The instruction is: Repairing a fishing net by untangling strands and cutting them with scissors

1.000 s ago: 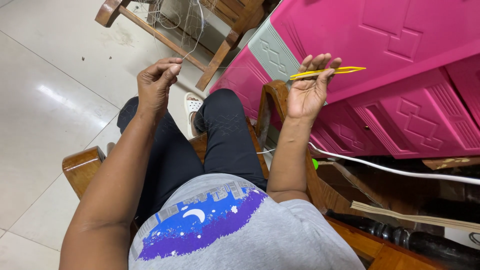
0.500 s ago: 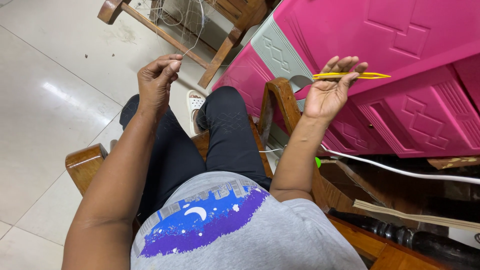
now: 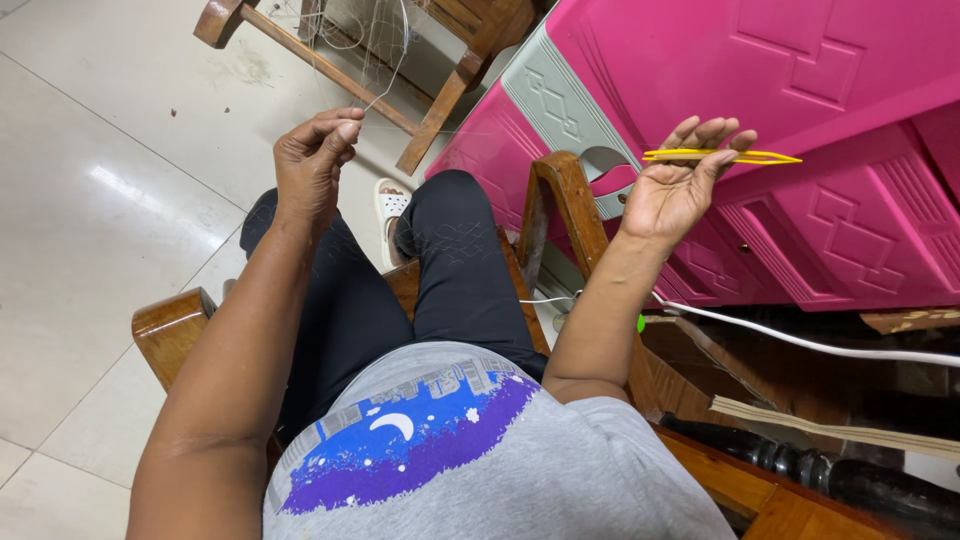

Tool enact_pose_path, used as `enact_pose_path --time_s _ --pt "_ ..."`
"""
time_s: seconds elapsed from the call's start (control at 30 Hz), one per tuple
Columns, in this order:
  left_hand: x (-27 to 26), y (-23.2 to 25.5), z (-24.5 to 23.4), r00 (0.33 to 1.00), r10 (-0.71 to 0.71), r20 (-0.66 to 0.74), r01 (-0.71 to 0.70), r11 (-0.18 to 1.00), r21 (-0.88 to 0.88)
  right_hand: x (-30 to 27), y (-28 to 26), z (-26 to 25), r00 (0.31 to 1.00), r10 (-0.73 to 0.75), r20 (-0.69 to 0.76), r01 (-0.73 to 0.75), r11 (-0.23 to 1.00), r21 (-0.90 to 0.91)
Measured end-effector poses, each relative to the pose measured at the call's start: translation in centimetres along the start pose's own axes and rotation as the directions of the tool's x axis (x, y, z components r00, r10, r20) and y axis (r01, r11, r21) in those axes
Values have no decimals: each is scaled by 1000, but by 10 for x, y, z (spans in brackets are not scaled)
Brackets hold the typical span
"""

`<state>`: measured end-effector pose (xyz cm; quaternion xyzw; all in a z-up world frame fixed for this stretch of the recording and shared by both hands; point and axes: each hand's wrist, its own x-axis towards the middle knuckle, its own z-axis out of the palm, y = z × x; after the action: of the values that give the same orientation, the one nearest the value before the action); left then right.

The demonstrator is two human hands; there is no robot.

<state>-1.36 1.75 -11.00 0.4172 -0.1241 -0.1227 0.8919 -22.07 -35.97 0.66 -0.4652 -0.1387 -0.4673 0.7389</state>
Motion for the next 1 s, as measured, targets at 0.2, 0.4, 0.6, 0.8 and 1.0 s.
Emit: enact_pose_path --time_s 0.2,0.4,0.6,0.8,1.0 --pt "1 -1 -1 1000 4 -1 -4 1000 1 0 -5 3 999 -5 -33 5 1000 -3" --pt "-6 17 8 995 79 57 -86 989 117 -10 5 30 971 35 -236 -86 974 -209" --pt "-9 20 16 967 211 144 -245 929 277 -43 47 140 998 64 -27 -61 629 -775" --pt "-12 16 21 953 237 189 -281 923 263 -77 101 195 913 327 243 -5 605 -796" --pt "-11 7 21 939 268 216 -318 917 241 -92 145 187 887 391 245 -34 584 -811"
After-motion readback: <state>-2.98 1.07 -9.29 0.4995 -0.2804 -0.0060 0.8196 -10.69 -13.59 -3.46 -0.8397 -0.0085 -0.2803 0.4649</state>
